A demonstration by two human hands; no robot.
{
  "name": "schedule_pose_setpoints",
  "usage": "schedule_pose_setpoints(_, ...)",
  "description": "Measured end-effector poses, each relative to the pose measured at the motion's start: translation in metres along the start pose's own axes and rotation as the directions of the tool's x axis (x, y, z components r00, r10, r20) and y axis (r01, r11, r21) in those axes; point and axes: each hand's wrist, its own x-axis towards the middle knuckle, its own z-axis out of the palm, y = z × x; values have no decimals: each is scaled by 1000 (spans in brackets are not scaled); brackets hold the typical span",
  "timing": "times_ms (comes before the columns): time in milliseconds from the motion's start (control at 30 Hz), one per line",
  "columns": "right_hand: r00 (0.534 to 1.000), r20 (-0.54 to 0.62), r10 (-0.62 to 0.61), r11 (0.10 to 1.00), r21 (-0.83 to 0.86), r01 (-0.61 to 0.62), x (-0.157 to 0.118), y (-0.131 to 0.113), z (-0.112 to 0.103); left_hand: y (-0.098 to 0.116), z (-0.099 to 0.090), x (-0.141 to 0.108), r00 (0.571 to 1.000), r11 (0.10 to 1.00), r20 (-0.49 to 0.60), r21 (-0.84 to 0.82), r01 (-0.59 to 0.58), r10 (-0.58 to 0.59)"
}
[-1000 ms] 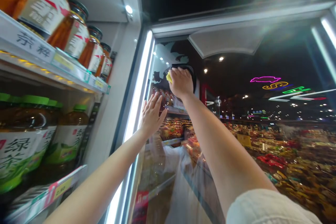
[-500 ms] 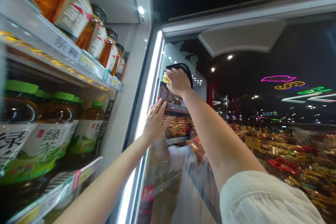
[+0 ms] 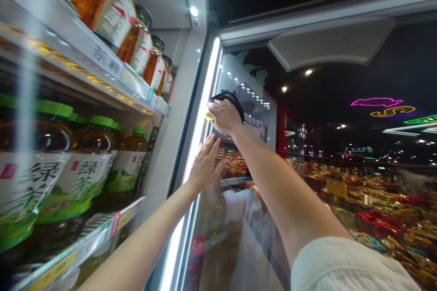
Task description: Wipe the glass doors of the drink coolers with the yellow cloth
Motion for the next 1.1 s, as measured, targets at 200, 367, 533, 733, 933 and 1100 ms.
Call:
schedule_pose_setpoints(200,999,-3,-46,999,15,46,-10,19,-13,-1,-1,7,1000,1000,12,-7,-10,10)
schedule_pose_setpoints(367,993,-44,114,993,-23,-115,14,4,0,-5,3,15,1000,1000,1,-3,21,-21)
schedule_pose_setpoints(533,986,83,-143,989,49,140,-12,19,-14,-9,4,20,1000,1000,-26,-4,11,-11)
schedule_pose_setpoints(733,986,-82,145,988,-31,-148,-1,34,-22,-6,7,39,998,999,-63,35,21,-19)
schedule_pose_setpoints(933,984,120,-130,991,40,126,-24,15,-20,1,15,46,974,988,-176,22,150,-144)
schedule_pose_setpoints(1100,998,3,61,996,-69,-61,-60,71,-57,14,12,59,983,989,-136,62,135,-126)
